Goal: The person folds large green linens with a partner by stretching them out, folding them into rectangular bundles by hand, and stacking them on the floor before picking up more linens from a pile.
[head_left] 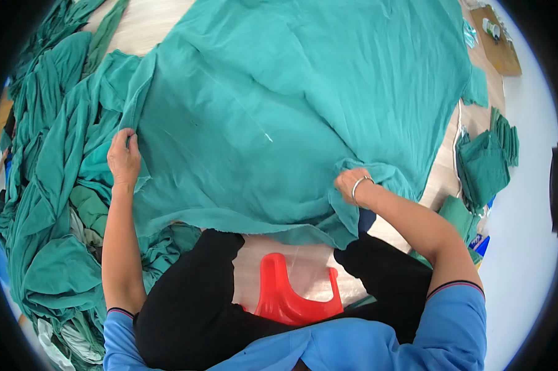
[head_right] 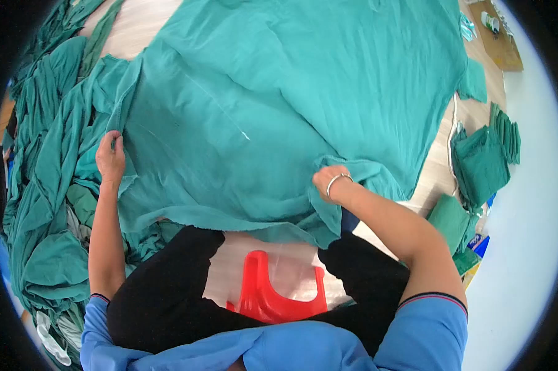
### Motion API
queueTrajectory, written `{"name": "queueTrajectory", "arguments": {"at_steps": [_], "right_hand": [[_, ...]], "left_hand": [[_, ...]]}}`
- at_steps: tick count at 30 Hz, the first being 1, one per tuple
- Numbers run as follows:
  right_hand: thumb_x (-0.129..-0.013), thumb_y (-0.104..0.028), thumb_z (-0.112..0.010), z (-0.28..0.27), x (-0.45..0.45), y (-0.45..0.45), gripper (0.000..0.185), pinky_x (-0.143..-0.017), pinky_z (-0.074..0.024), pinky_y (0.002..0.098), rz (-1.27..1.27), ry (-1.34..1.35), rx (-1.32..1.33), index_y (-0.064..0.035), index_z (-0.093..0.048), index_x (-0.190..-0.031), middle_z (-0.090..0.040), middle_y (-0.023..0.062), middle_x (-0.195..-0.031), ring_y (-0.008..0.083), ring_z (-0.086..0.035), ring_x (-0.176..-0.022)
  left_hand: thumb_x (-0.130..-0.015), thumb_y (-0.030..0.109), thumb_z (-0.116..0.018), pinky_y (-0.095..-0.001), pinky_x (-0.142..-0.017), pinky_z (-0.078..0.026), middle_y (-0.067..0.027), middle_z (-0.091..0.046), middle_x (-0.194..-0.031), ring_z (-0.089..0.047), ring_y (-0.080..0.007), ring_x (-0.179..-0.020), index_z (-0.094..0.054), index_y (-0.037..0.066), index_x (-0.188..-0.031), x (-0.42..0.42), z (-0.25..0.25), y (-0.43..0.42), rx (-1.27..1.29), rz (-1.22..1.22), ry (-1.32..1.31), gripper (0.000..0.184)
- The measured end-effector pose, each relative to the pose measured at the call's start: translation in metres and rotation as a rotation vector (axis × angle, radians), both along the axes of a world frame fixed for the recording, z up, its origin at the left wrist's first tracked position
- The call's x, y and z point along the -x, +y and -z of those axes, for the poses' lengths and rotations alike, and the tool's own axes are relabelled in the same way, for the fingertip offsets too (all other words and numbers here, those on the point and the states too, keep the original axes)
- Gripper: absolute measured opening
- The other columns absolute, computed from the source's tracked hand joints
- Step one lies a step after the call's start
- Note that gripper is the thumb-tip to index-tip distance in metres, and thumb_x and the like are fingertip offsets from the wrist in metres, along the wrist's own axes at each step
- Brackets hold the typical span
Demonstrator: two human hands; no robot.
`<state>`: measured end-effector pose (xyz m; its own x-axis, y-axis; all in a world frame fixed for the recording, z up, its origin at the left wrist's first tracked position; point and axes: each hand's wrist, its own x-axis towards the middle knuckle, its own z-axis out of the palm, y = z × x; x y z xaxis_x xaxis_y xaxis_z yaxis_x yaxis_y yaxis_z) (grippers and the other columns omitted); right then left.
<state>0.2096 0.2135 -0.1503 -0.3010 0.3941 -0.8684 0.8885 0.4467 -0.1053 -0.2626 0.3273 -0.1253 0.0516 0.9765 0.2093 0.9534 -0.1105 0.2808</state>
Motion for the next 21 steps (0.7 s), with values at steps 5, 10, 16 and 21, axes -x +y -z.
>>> {"name": "queueTrajectory", "arguments": {"at_steps": [5, 10, 16, 21], "right_hand": [[-0.069, -0.007, -0.054, -0.024, -0.006, 0.002, 0.026, -0.077, -0.0471, 0.0397, 0.284, 0.246, 0.037, -0.0103, -0.061, -0.094, -0.062, 0.015, -0.094, 0.0324, -0.057, -0.094], [-0.072, -0.019, -0.064, -0.143, -0.004, 0.008, 0.025, -0.077, -0.0472, 0.0407, 0.131, 0.267, -0.086, -0.0098, -0.062, -0.095, -0.063, 0.016, -0.088, 0.0333, -0.059, -0.087], [-0.075, -0.013, -0.061, -0.29, 0.009, -0.02, 0.015, -0.063, -0.0466, 0.037, 0.377, 0.542, -0.405, -0.0086, -0.064, -0.089, -0.061, 0.0162, -0.071, 0.03, -0.059, -0.069], [-0.068, -0.002, -0.06, -0.389, 0.047, -0.053, 0.015, -0.052, -0.0427, 0.0333, 0.342, 1.112, -0.844, -0.0048, -0.063, -0.082, -0.055, 0.0121, -0.064, 0.0282, -0.054, -0.058]], "left_hand": [[-0.084, 0.011, -0.055, -0.0263, -0.06, -0.041, -0.0048, -0.054, -0.068, -0.048, -0.0115, -0.064, -0.056, 0.002, -0.081, 0.021, -0.026, 0.01, -0.12, -0.105, -0.388, 0.009], [-0.082, 0.015, -0.059, -0.023, -0.066, -0.039, 0.0008, -0.053, -0.075, -0.046, -0.0091, -0.072, -0.054, 0.001, -0.083, -0.005, -0.113, -0.001, 0.057, -0.185, -0.98, 0.015], [-0.06, 0.003, -0.064, -0.0374, -0.078, -0.043, -0.0176, -0.057, -0.095, -0.054, -0.0351, -0.092, -0.052, 0.003, -0.094, -0.038, -0.204, -0.046, -0.034, 0.145, -0.108, 0.036], [-0.071, 0.005, -0.06, -0.035, -0.063, -0.044, -0.0124, -0.06, -0.073, -0.057, -0.0278, -0.067, -0.058, 0.0, -0.08, -0.053, -0.262, -0.065, -0.303, 0.168, -0.468, 0.011]]}}
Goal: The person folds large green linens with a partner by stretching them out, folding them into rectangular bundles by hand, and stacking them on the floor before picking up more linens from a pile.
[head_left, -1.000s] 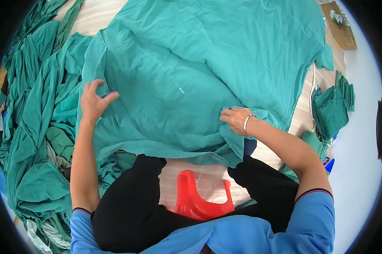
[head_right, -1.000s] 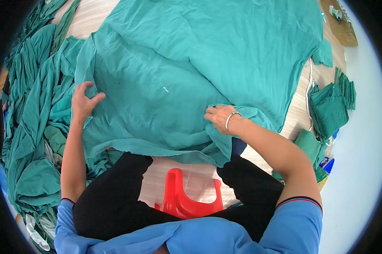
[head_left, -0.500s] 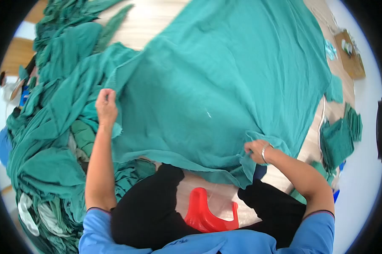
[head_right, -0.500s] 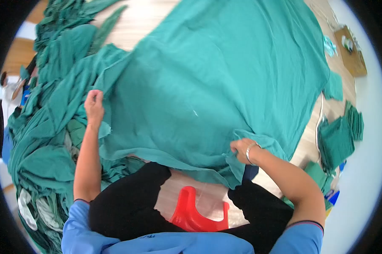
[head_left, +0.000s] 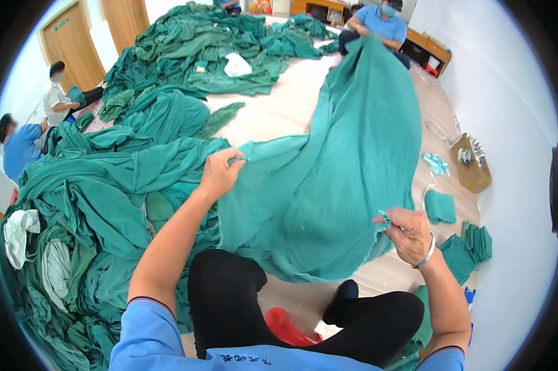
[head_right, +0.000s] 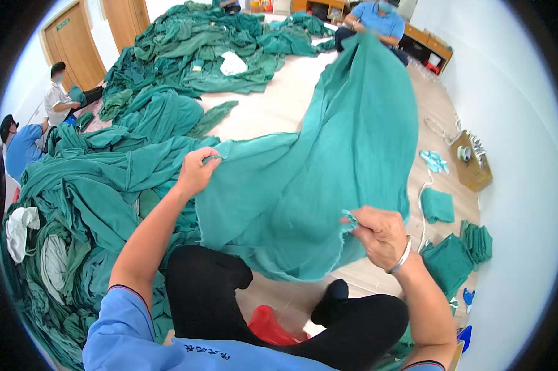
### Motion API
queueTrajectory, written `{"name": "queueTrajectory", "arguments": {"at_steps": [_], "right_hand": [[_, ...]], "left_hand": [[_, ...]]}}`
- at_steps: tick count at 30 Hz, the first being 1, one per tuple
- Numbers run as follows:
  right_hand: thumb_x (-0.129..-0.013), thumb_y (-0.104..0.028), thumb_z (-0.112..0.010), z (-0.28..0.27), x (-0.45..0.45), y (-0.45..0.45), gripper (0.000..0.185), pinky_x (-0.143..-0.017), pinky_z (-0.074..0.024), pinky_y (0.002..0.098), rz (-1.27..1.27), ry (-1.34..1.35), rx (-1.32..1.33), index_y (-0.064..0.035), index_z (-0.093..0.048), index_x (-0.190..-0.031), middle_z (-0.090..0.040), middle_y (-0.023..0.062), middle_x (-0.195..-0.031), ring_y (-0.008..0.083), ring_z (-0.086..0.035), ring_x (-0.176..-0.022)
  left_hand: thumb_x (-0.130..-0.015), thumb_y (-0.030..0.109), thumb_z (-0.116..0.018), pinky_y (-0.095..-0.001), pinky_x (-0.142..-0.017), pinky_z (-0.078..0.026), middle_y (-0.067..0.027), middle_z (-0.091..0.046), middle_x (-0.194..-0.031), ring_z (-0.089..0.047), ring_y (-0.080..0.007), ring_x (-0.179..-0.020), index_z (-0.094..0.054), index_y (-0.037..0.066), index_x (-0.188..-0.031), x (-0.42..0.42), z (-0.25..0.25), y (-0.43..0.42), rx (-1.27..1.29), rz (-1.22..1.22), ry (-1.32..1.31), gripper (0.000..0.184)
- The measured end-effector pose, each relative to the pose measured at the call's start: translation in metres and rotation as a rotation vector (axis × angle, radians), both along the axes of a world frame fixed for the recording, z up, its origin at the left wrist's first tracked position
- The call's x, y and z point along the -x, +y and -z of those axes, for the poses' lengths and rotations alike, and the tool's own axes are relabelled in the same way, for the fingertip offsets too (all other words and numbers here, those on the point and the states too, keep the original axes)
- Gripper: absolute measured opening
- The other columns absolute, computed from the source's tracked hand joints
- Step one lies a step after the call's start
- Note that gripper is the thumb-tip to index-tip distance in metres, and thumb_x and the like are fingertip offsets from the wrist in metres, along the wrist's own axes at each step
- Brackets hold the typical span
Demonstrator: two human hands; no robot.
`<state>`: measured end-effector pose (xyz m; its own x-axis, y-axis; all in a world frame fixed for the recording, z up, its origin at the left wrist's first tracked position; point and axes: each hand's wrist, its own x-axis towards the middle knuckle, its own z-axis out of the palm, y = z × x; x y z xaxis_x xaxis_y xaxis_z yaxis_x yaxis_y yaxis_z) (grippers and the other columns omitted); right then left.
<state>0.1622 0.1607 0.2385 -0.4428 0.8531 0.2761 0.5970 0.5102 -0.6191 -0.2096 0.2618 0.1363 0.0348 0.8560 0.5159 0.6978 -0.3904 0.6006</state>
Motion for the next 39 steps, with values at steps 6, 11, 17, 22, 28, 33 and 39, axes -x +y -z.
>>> {"name": "queueTrajectory", "arguments": {"at_steps": [6, 11, 17, 22, 28, 33, 39], "right_hand": [[-0.061, 0.003, -0.059, -0.058, 0.069, -0.028, 0.022, -0.051, -0.0373, 0.0324, -0.234, -0.012, -0.487, -0.0041, -0.064, -0.082, -0.053, 0.0096, -0.061, 0.0244, -0.051, -0.055], [-0.061, -0.01, -0.068, -0.07, 0.088, -0.03, 0.016, -0.054, -0.0385, 0.032, -0.104, -0.026, -0.599, -0.0094, -0.06, -0.074, -0.054, 0.0031, -0.066, 0.0232, -0.053, -0.062], [-0.058, -0.006, -0.07, -0.088, 0.083, -0.036, 0.017, -0.06, -0.0423, 0.0325, -0.13, 0.021, -0.688, -0.0048, -0.057, -0.069, -0.056, 0.0063, -0.076, 0.0244, -0.056, -0.073], [-0.062, -0.001, -0.069, -0.092, 0.079, -0.029, 0.017, -0.058, -0.0414, 0.027, -0.157, 0.185, -0.313, 0.0017, -0.054, -0.068, -0.055, 0.0052, -0.07, 0.0155, -0.051, -0.064], [-0.071, -0.007, -0.068, -0.146, 0.067, -0.007, 0.01, -0.055, -0.0387, 0.0237, -0.013, 0.079, -0.354, -0.0008, -0.06, -0.072, -0.052, -0.0021, -0.065, 0.007, -0.044, -0.059], [-0.071, 0.002, -0.059, -0.221, 0.05, -0.014, 0.005, -0.055, -0.0481, 0.0282, 0.331, 0.328, -0.497, 0.0022, -0.063, -0.073, -0.06, 0.0099, -0.063, 0.0169, -0.056, -0.056], [-0.08, -0.012, -0.063, -0.303, -0.099, 0.016, 0.013, -0.073, -0.0425, 0.0193, 0.522, 0.331, -0.681, -0.0009, -0.065, -0.088, -0.059, -0.0006, -0.078, 0.0072, -0.053, -0.074]], "left_hand": [[-0.081, 0.011, -0.062, -0.0244, -0.055, -0.037, 0.0001, -0.054, -0.067, -0.043, -0.0081, -0.059, -0.061, 0.0, -0.085, -0.069, -0.072, -0.045, -0.137, 0.224, -0.569, 0.012], [-0.083, 0.01, -0.06, -0.0195, -0.057, -0.037, 0.0008, -0.055, -0.071, -0.045, -0.005, -0.063, -0.06, -0.002, -0.087, -0.116, -0.117, -0.106, -0.119, 0.57, -0.719, 0.012], [-0.082, 0.0, -0.049, -0.0222, -0.055, -0.041, -0.0044, -0.057, -0.066, -0.048, -0.0057, -0.062, -0.059, -0.003, -0.09, -0.124, -0.144, -0.133, -0.14, 0.648, -0.578, 0.013], [-0.075, 0.0, -0.053, -0.0267, -0.053, -0.041, -0.0099, -0.052, -0.062, -0.049, -0.0151, -0.054, -0.057, 0.0, -0.093, -0.13, -0.141, -0.12, -0.274, 0.641, -0.598, 0.018], [-0.064, 0.008, -0.06, -0.0452, -0.068, -0.046, -0.0192, -0.061, -0.079, -0.057, -0.039, -0.076, -0.058, 0.003, -0.091, -0.12, -0.055, -0.108, -0.089, 0.218, -0.07, 0.027], [-0.068, 0.011, -0.058, -0.0432, -0.073, -0.047, -0.0162, -0.063, -0.085, -0.06, -0.0348, -0.084, -0.062, 0.008, -0.082, -0.082, 0.052, -0.104, 0.485, -0.342, 0.095, 0.015], [-0.071, 0.011, -0.056, -0.0417, -0.067, -0.049, -0.0176, -0.063, -0.085, -0.062, -0.0331, -0.082, -0.063, 0.006, -0.085, -0.04, 0.042, -0.119, 0.537, -0.561, -0.065, 0.017]]}}
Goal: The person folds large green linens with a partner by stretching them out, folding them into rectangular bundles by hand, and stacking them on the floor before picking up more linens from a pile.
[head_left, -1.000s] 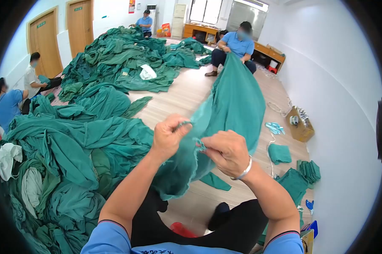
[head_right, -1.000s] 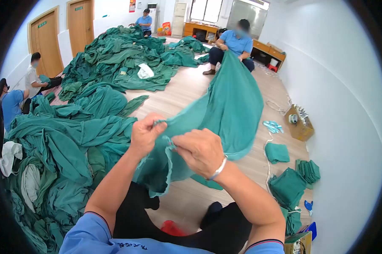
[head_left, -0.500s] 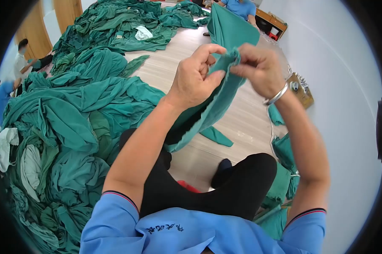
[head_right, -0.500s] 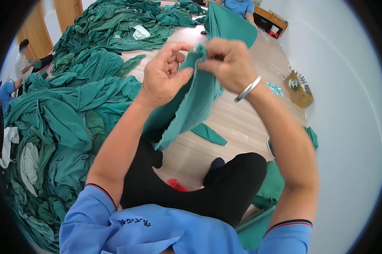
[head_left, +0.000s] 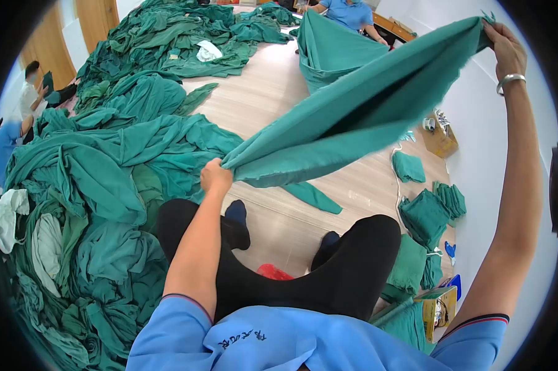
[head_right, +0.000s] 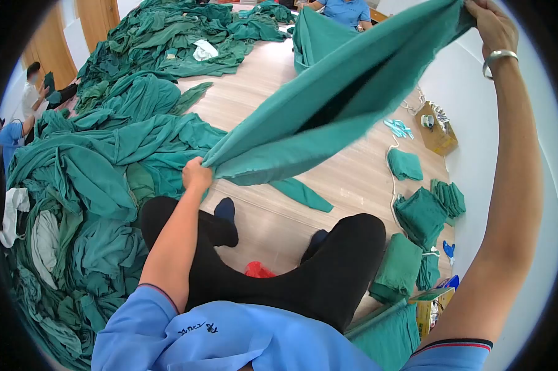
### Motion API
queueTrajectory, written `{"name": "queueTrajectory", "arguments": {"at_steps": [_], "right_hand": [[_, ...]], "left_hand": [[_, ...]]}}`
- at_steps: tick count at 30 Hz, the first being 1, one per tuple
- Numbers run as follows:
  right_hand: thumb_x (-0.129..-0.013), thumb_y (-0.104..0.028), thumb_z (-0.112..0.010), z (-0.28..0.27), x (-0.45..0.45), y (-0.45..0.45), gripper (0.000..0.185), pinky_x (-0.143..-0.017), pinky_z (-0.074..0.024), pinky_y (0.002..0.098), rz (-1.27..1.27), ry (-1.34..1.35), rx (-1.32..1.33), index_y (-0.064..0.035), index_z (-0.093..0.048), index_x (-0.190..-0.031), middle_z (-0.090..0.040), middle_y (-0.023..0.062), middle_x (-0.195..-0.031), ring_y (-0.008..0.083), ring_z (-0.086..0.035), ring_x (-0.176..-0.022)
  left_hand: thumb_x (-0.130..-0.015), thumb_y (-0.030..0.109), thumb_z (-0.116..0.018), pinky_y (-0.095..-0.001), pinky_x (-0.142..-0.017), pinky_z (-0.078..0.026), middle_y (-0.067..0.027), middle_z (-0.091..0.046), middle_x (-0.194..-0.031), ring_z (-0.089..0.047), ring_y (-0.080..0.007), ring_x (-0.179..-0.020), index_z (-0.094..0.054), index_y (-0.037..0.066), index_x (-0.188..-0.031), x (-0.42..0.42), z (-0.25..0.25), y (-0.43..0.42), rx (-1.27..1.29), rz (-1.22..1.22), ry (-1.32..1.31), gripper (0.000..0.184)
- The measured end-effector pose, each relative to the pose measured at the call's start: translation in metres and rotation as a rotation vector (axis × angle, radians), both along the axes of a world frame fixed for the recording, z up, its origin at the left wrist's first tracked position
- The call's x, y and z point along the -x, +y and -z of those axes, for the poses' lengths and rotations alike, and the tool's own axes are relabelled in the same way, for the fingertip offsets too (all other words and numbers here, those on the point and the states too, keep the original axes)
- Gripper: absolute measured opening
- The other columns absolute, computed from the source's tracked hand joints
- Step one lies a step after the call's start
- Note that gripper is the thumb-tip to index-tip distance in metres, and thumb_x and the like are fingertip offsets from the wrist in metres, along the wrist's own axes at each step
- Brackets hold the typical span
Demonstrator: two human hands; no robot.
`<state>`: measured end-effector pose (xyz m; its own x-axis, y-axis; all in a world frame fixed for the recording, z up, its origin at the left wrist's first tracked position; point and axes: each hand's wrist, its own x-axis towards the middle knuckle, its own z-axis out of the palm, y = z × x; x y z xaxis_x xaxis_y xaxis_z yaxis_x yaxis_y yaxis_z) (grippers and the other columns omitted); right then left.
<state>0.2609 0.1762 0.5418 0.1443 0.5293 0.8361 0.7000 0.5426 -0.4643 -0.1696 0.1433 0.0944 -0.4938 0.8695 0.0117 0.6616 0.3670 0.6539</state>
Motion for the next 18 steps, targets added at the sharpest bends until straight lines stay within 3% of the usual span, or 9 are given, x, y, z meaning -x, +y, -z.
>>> {"name": "queueTrajectory", "arguments": {"at_steps": [3, 5, 7, 10, 13, 14, 15, 17, 18], "right_hand": [[-0.08, -0.012, -0.063, -0.004, -0.01, -0.019, 0.012, -0.071, -0.0423, 0.0198, 0.131, 0.053, 0.002, -0.0008, -0.065, -0.085, -0.058, -0.0015, -0.075, 0.0066, -0.052, -0.072], [-0.079, -0.014, -0.064, -0.005, -0.017, -0.03, 0.013, -0.067, -0.0406, 0.0196, 0.204, 0.034, -0.021, -0.0009, -0.065, -0.08, -0.055, -0.0027, -0.071, 0.0061, -0.049, -0.068], [-0.078, -0.016, -0.065, -0.007, -0.021, -0.038, 0.014, -0.062, -0.0378, 0.0194, 0.336, -0.02, -0.034, -0.0016, -0.065, -0.078, -0.054, -0.0037, -0.069, 0.0057, -0.046, -0.065], [-0.077, -0.017, -0.066, -0.007, -0.022, -0.047, 0.014, -0.057, -0.0344, 0.0199, 0.383, -0.051, -0.058, -0.0031, -0.065, -0.078, -0.052, -0.0048, -0.067, 0.0049, -0.042, -0.063], [-0.077, -0.018, -0.066, -0.009, -0.032, -0.045, 0.015, -0.055, -0.033, 0.0205, 0.39, -0.097, -0.051, -0.0029, -0.064, -0.075, -0.049, -0.0058, -0.065, 0.0044, -0.04, -0.061], [-0.077, -0.018, -0.066, -0.009, -0.033, -0.048, 0.016, -0.055, -0.0322, 0.0206, 0.418, -0.134, -0.039, -0.0028, -0.063, -0.073, -0.048, -0.0059, -0.063, 0.0043, -0.039, -0.06], [-0.078, -0.018, -0.066, -0.009, -0.032, -0.053, 0.017, -0.054, -0.0315, 0.0206, 0.447, -0.169, -0.028, -0.0027, -0.062, -0.072, -0.047, -0.0061, -0.062, 0.0043, -0.038, -0.059], [-0.077, -0.017, -0.067, -0.008, -0.033, -0.065, 0.018, -0.052, -0.0302, 0.0211, 0.476, -0.138, -0.068, -0.0023, -0.061, -0.069, -0.046, -0.006, -0.06, 0.0043, -0.037, -0.058], [-0.076, -0.017, -0.067, -0.009, -0.035, -0.072, 0.017, -0.052, -0.0307, 0.0214, 0.473, -0.058, -0.082, -0.0021, -0.061, -0.069, -0.046, -0.0056, -0.06, 0.0044, -0.037, -0.057]], "left_hand": [[-0.068, 0.0, -0.052, -0.0307, -0.04, -0.044, -0.0084, -0.059, -0.068, -0.059, -0.0173, -0.059, -0.063, -0.001, -0.084, 0.012, -0.009, -0.012, -0.051, 0.088, -0.645, 0.02], [-0.067, -0.001, -0.052, -0.0298, -0.042, -0.043, -0.005, -0.058, -0.069, -0.056, -0.016, -0.058, -0.063, -0.002, -0.084, 0.011, -0.029, -0.042, -0.063, 0.212, -0.757, 0.021], [-0.067, -0.006, -0.048, -0.0303, -0.042, -0.042, -0.0047, -0.059, -0.072, -0.055, -0.0157, -0.058, -0.063, -0.002, -0.088, 0.014, -0.025, -0.062, -0.126, 0.376, -0.593, 0.026], [-0.067, -0.01, -0.043, -0.0284, -0.043, -0.045, -0.0066, -0.06, -0.076, -0.056, -0.0141, -0.058, -0.062, -0.003, -0.091, 0.016, -0.056, -0.094, -0.301, 0.612, -0.688, 0.032], [-0.068, -0.012, -0.039, -0.0246, -0.045, -0.048, -0.0088, -0.061, -0.078, -0.058, -0.0132, -0.059, -0.061, -0.005, -0.093, 0.014, -0.114, -0.115, -0.18, 0.532, -0.777, 0.034], [-0.069, -0.012, -0.038, -0.0223, -0.048, -0.05, -0.0098, -0.061, -0.076, -0.061, -0.0144, -0.061, -0.06, -0.006, -0.093, 0.018, -0.119, -0.117, -0.249, 0.512, -0.759, 0.034], [-0.067, -0.012, -0.037, -0.0251, -0.045, -0.049, -0.0085, -0.06, -0.073, -0.061, -0.0147, -0.06, -0.06, -0.006, -0.094, 0.025, -0.126, -0.12, -0.253, 0.529, -0.682, 0.035], [-0.067, -0.011, -0.04, -0.033, -0.05, -0.05, -0.0138, -0.062, -0.071, -0.063, -0.022, -0.062, -0.061, -0.004, -0.089, 0.033, -0.128, -0.122, -0.215, 0.571, -0.383, 0.03], [-0.067, -0.007, -0.045, -0.0367, -0.055, -0.05, -0.0175, -0.062, -0.073, -0.063, -0.0266, -0.065, -0.061, -0.004, -0.085, 0.03, -0.118, -0.122, -0.297, 0.748, -0.108, 0.024]]}}
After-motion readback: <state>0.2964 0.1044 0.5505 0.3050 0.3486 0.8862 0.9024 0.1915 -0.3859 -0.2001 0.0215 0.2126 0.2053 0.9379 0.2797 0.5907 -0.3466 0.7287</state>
